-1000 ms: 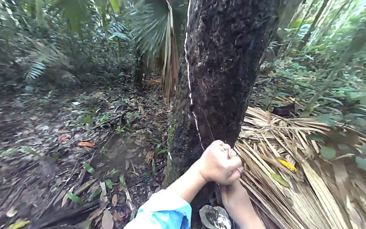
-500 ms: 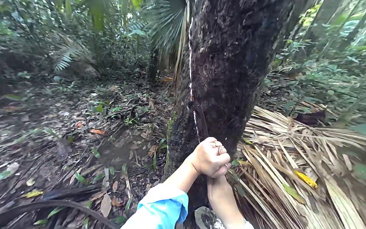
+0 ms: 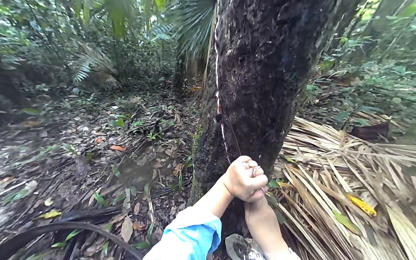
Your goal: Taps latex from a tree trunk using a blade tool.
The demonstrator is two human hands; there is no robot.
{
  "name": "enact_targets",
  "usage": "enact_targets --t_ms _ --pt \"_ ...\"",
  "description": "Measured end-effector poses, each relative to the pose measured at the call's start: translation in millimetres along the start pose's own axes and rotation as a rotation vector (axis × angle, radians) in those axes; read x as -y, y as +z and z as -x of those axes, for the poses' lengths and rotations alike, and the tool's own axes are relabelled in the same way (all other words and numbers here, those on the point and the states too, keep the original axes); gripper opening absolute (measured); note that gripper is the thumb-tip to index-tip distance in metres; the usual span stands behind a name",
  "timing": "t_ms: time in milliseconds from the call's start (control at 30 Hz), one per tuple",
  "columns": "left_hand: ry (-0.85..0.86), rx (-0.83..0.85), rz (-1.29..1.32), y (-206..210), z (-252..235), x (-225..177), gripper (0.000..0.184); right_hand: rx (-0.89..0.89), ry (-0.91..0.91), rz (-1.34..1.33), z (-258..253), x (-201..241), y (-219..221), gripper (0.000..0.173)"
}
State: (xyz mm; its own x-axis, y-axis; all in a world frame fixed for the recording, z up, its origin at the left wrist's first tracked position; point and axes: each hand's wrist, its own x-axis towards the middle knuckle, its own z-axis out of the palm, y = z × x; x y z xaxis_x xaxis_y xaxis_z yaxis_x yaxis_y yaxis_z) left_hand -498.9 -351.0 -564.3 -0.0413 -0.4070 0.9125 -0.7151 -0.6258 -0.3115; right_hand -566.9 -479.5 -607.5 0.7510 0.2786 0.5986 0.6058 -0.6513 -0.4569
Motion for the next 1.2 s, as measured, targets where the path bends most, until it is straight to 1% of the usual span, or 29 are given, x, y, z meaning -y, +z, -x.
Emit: enact_targets --t_ms 67,133,200,267,333,400,433,467,500,533,567,600,633,667,700,800,867,933,967,1000,1067,1100,1133,1167,1200 --pt "-0.026 -0.012 0.025 -2.3 -6.2 -4.7 0.043 0.087 0.028 -0.017 2.5 4.8 -12.0 0.022" --pt "-0.064 0.003 0.051 -7.0 -10.5 -12.6 0.043 0.071 -0.020 -0.013 11.7 5.6 -13.2 0.023" --pt "-0.103 0.068 0.085 -12.0 -6.1 -28.8 0.044 0.144 0.038 -0.056 28.4 13.7 -20.1 0.025" --pt "-0.125 0.132 0.135 -13.2 8.0 -54.4 0.042 0.224 0.119 -0.093 55.7 12.2 -23.6 0.027" --pt "-0.172 0.085 0.219 -9.6 24.5 -72.3 0.036 0.258 0.136 -0.173 75.8 -0.5 -23.5 0.030" --pt "-0.307 -0.032 0.277 -19.6 28.2 -77.3 0.033 0.263 0.127 -0.263 81.5 -11.6 -26.3 0.044" --pt "-0.378 -0.120 0.201 -27.9 23.6 -72.0 0.028 0.227 0.095 -0.278 81.3 -17.0 -28.3 0.051" --pt "-0.448 -0.194 0.067 -36.5 17.5 -59.9 0.026 0.162 0.044 -0.267 79.9 -22.9 -30.0 0.054" --pt "-0.523 -0.230 -0.083 -44.1 12.4 -42.7 0.025 0.101 0.003 -0.254 78.2 -28.0 -32.5 0.055" --pt "-0.604 -0.230 -0.197 -48.8 10.4 -23.1 0.026 0.059 -0.024 -0.250 77.2 -31.7 -35.5 0.056" --pt "-0.682 -0.188 -0.256 -50.4 11.3 -2.8 0.030 0.034 -0.037 -0.253 76.9 -33.9 -38.5 0.056" --pt "-0.742 -0.113 -0.271 -50.4 14.1 16.5 0.038 0.014 -0.042 -0.267 77.2 -35.0 -40.7 0.056" --pt "-0.756 -0.059 -0.277 -48.4 17.5 33.3 0.043 0.001 -0.043 -0.284 78.2 -35.4 -42.4 0.057" --pt "-0.723 -0.038 -0.284 -45.2 21.3 46.6 0.043 -0.008 -0.044 -0.302 79.8 -35.5 -43.6 0.058" --pt "-0.658 -0.052 -0.292 -41.7 24.7 56.3 0.039 -0.013 -0.047 -0.324 81.9 -36.2 -44.0 0.058" --pt "-0.498 -0.145 -0.266 -37.1 22.3 68.9 0.016 -0.031 -0.031 -0.427 86.0 -39.6 -40.0 0.060" --pt "-0.459 -0.137 -0.195 -37.8 12.3 66.3 0.016 -0.053 0.045 -0.523 84.4 -41.5 -35.5 0.065" --pt "-0.451 -0.125 -0.092 -36.0 0.9 49.5 0.021 -0.058 0.149 -0.624 73.3 -42.3 -34.7 0.076" --pt "-0.456 -0.142 -0.047 -34.9 -2.3 38.4 0.024 -0.068 0.193 -0.677 66.1 -43.3 -34.2 0.078" --pt "-0.465 -0.161 -0.034 -34.8 -2.4 29.5 0.025 -0.096 0.226 -0.728 59.3 -43.2 -33.6 0.076" --pt "-0.506 -0.177 -0.109 -38.7 5.4 27.7 0.019 -0.142 0.276 -0.817 48.2 -40.0 -36.3 0.059" --pt "-0.544 -0.143 -0.161 -41.8 11.1 33.6 0.032 -0.151 0.295 -0.852 45.0 -37.7 -39.5 0.053" --pt "-0.588 -0.090 -0.191 -44.8 16.5 40.8 0.049 -0.158 0.308 -0.880 44.0 -35.6 -42.6 0.049" --pt "-0.613 -0.051 -0.207 -45.7 20.8 48.2 0.056 -0.163 0.312 -0.899 44.8 -34.2 -44.9 0.047" --pt "-0.607 -0.043 -0.221 -44.3 24.0 55.1 0.053 -0.167 0.313 -0.907 46.8 -33.0 -46.4 0.047"
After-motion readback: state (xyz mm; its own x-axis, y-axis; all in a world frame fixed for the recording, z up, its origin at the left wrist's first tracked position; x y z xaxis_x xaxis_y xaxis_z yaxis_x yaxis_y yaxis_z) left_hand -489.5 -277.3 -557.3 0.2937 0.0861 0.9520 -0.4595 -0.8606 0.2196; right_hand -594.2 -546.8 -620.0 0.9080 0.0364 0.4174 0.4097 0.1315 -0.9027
